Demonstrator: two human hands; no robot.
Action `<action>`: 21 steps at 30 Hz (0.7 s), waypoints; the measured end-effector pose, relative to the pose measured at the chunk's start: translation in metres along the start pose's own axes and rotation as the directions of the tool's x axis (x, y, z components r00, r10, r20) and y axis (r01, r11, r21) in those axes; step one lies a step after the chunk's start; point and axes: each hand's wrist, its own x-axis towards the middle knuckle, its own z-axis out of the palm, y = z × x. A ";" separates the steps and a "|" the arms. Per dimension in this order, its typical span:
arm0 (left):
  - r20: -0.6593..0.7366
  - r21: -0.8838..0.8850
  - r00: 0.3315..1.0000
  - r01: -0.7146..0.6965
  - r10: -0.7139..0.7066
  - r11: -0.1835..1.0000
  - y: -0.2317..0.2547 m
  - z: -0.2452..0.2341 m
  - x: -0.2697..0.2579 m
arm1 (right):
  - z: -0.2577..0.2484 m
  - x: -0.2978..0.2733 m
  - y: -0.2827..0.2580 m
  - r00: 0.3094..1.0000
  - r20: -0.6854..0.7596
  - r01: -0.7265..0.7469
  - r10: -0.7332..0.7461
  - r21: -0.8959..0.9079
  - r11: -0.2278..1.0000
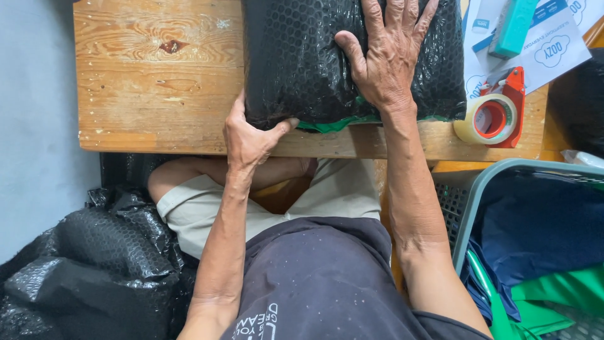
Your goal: The person seals a black bubble mailer on a wooden table by applying clear tape to the edges and pressing it down. They use a red tape dispenser to cut tape and smooth the edges with their fingers. The sealed package is then lifted and placed into a nearby basket.
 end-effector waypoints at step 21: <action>-0.001 0.116 0.997 0.075 -0.075 0.990 0.019 -0.004 0.015 | 0.003 0.001 0.001 1.000 0.010 -0.019 0.019 0.011 1.000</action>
